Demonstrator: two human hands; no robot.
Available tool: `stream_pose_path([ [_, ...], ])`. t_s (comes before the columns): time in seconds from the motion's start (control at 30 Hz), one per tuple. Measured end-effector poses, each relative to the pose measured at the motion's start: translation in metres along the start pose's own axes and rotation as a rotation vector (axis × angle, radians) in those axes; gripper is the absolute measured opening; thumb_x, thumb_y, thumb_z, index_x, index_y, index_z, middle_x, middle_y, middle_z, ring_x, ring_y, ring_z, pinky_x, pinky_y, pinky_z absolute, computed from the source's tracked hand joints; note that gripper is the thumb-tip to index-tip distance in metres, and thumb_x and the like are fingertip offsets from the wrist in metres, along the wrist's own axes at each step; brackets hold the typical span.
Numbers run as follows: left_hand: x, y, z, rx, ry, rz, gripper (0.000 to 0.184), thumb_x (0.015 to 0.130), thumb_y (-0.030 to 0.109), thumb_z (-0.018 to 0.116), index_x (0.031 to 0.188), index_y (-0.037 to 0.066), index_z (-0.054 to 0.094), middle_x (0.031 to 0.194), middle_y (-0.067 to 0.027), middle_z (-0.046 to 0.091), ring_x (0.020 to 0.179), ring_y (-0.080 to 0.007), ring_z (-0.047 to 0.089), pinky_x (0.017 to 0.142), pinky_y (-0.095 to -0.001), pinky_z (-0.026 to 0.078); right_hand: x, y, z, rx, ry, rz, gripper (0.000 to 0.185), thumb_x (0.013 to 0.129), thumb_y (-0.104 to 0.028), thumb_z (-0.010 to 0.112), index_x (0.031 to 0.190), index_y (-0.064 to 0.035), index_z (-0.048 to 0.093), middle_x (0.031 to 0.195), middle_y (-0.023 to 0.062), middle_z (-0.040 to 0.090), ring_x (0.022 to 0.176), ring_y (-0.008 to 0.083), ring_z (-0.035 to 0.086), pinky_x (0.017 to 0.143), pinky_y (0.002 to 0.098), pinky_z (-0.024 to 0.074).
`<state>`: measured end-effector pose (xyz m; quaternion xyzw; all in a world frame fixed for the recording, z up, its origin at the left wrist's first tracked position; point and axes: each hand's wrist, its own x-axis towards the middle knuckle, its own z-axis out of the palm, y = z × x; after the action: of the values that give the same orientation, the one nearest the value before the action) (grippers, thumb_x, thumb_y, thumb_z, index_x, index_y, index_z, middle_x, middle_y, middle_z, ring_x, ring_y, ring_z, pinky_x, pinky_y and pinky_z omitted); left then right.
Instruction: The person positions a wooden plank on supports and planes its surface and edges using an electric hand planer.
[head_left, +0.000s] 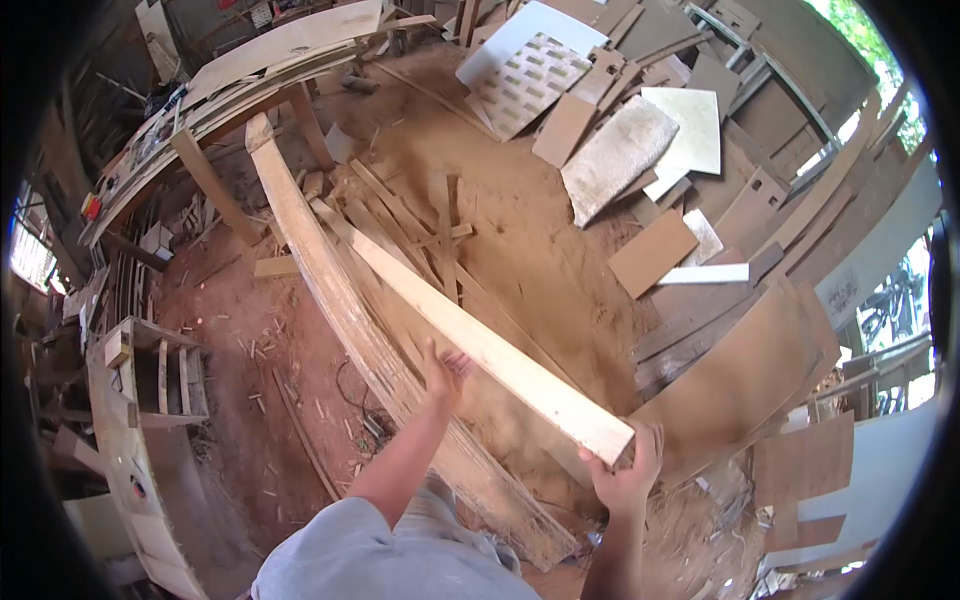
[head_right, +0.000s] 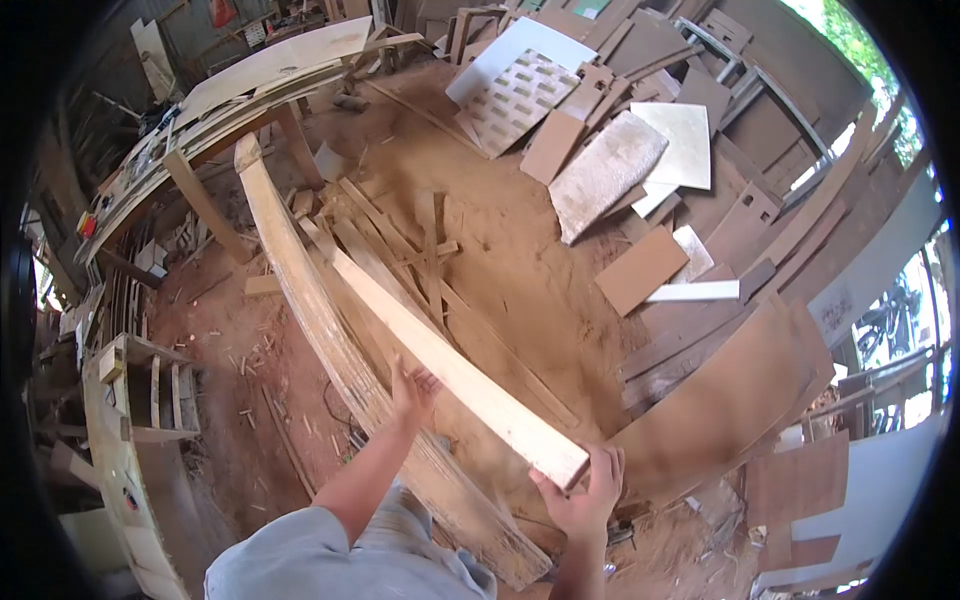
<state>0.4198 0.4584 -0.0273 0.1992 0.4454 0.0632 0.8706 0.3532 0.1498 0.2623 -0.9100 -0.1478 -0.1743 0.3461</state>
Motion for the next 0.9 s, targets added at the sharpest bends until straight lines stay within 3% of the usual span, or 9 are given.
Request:
stream_pose_path([
  [0.23,0.142,0.073,-0.007,-0.257,-0.152,0.134,0.115,0.099,0.087,0.049,0.165,-0.006,0.037,0.159,-0.0281,0.056,0.144,-0.0417,0.058,0.119,-0.0556,0.051,0.001,-0.032,-0.002,-0.041,0.034,0.017,0.073,0.078,-0.059,0.096,0.111,0.0004,0.069,0.103,0.0152,0.069,0.09,0.0377,0.062,0.081,0.0492,0.0508],
  [0.3,0.18,0.074,-0.021,-0.245,-0.161,0.192,0.109,0.1,0.089,0.039,0.158,-0.003,0.047,0.146,-0.0313,0.062,0.128,-0.047,0.066,0.115,-0.0583,0.053,-0.013,-0.034,-0.011,-0.052,-0.008,-0.003,0.073,0.081,-0.058,0.094,0.113,0.0027,0.068,0.103,0.0173,0.066,0.09,0.0376,0.059,0.08,0.048,0.0491],
  [0.43,0.07,0.079,0.039,-0.481,-0.178,0.041,0.098,0.102,0.084,0.043,0.15,0.0,0.056,0.138,-0.0318,0.066,0.122,-0.0472,0.069,0.112,-0.0588,0.055,-0.057,-0.008,-0.035,0.023,0.082,-0.015,0.075,0.091,-0.057,0.087,0.126,0.0047,0.063,0.12,0.0181,0.067,0.099,0.0323,0.065,0.09,0.0488,0.0534],
  [0.5,0.049,0.069,0.034,-0.492,-0.4,-0.013,0.092,0.104,0.08,0.045,0.151,0.002,0.057,0.14,-0.0312,0.066,0.125,-0.0473,0.068,0.113,-0.0599,0.054,-0.096,0.041,-0.089,-0.42,0.051,-0.224,0.111,0.09,-0.062,0.089,0.164,0.0066,0.043,0.153,0.0315,0.06,0.131,0.0478,0.064,0.113,0.0605,0.0506],
  [0.57,0.065,0.062,0.024,-0.493,-0.412,0.045,0.081,0.108,0.072,0.05,0.152,0.005,0.058,0.145,-0.0225,0.067,0.127,-0.0439,0.067,0.113,-0.0593,0.053,-0.068,-0.021,-0.124,-0.057,0.043,0.476,0.106,0.086,-0.07,0.088,0.149,0.0095,0.06,0.141,0.0271,0.069,0.123,0.037,0.069,0.106,0.0535,0.0562],
  [0.7,0.042,0.074,0.044,-0.441,-0.262,0.046,0.072,0.11,0.064,0.055,0.153,0.007,0.061,0.149,-0.017,0.068,0.132,-0.0416,0.065,0.117,-0.0573,0.051,-0.068,-0.026,-0.195,-0.284,0.363,0.445,0.113,0.085,-0.087,0.077,0.144,0.0088,0.065,0.131,0.0268,0.073,0.119,0.0381,0.07,0.102,0.049,0.057],
  [0.73,0.048,0.059,0.045,-0.443,-0.241,0.077,0.071,0.111,0.063,0.054,0.154,0.007,0.06,0.149,-0.0168,0.068,0.134,-0.0413,0.064,0.118,-0.0565,0.05,-0.068,-0.029,-0.21,-0.245,0.321,0.533,0.121,0.085,-0.089,0.074,0.156,0.0075,0.056,0.14,0.0279,0.07,0.121,0.0378,0.07,0.104,0.0512,0.0571],
  [0.83,0.043,0.008,0.026,-0.425,-0.223,0.106,0.07,0.112,0.061,0.052,0.156,0.007,0.057,0.15,-0.0164,0.068,0.136,-0.0405,0.063,0.12,-0.0547,0.049,-0.04,-0.043,-0.221,0.072,0.325,0.618,0.072,0.097,-0.057,0.08,0.131,0.004,0.06,0.128,0.0146,0.065,0.104,0.0283,0.066,0.1,0.0455,0.0523],
  [0.9,0.039,-0.008,0.023,-0.434,-0.303,0.071,0.07,0.113,0.06,0.051,0.157,0.006,0.056,0.151,-0.0162,0.067,0.137,-0.0401,0.062,0.12,-0.054,0.049,-0.047,-0.018,-0.203,0.067,0.464,0.707,0.059,0.107,-0.05,0.07,0.13,0.0033,0.063,0.12,0.011,0.067,0.105,0.0236,0.065,0.102,0.0383,0.0502],
])
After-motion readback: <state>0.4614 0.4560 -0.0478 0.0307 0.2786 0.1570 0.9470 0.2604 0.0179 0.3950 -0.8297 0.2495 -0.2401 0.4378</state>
